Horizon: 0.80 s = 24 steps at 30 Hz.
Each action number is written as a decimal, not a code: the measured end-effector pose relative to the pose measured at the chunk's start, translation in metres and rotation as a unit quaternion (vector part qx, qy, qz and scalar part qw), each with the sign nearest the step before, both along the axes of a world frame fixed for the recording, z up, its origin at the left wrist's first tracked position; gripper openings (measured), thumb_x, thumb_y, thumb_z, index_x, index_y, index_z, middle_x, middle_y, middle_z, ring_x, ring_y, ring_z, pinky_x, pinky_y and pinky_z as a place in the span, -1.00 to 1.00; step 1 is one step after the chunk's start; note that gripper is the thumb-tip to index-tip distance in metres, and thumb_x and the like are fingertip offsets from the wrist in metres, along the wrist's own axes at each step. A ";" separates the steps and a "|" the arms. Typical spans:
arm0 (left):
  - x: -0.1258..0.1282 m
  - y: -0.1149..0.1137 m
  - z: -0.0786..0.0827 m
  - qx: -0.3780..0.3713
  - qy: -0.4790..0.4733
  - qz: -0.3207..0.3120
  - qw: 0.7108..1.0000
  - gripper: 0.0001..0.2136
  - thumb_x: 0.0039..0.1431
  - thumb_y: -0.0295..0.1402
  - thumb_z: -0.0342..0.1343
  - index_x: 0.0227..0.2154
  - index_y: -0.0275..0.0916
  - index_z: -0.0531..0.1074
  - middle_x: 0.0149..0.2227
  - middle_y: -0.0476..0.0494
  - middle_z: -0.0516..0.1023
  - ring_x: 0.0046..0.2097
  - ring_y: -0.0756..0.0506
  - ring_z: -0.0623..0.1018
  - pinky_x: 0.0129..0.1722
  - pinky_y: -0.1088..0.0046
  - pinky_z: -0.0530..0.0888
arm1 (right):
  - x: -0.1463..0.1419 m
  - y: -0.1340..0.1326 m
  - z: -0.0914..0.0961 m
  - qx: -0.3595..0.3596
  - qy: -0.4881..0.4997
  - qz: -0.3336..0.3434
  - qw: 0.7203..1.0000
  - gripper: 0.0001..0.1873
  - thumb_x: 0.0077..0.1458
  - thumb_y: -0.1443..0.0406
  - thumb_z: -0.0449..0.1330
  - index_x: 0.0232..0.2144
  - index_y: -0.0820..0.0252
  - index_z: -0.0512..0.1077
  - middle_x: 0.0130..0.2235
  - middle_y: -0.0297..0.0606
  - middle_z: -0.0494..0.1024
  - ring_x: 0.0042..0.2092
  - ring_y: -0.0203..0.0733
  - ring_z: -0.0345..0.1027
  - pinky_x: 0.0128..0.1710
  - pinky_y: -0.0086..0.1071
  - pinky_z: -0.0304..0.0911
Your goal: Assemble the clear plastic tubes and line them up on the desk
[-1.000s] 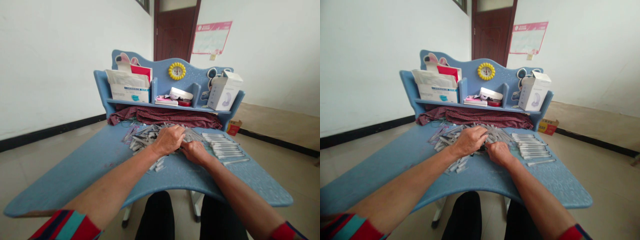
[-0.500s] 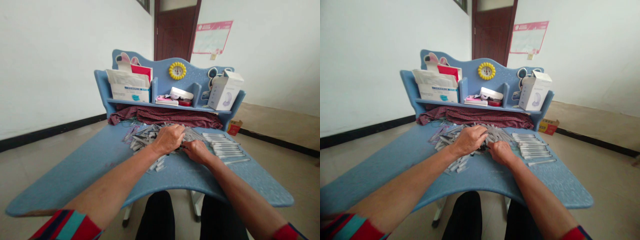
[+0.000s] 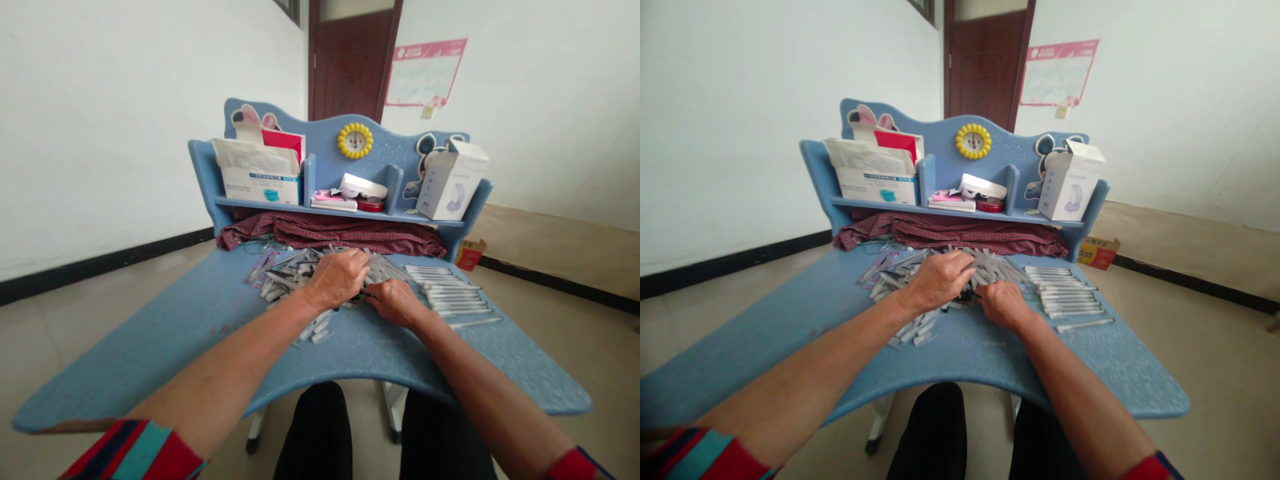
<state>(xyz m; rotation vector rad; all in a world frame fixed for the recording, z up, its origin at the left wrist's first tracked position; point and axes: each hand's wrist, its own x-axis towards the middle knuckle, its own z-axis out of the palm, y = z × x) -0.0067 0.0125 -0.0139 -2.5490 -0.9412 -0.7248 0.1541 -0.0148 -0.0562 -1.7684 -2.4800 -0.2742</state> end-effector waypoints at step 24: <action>0.001 0.004 0.005 -0.158 -0.185 -0.058 0.968 -0.90 0.02 -0.43 0.06 -0.54 -0.31 0.43 -0.60 0.01 0.41 -0.50 0.04 0.39 -0.50 0.57 0.21 | 0.026 0.008 0.009 -0.139 0.744 0.089 0.648 -0.85 -0.21 0.35 0.28 -0.48 0.26 0.43 -0.55 -0.31 0.55 -0.68 -0.33 0.31 -0.68 -0.47 0.22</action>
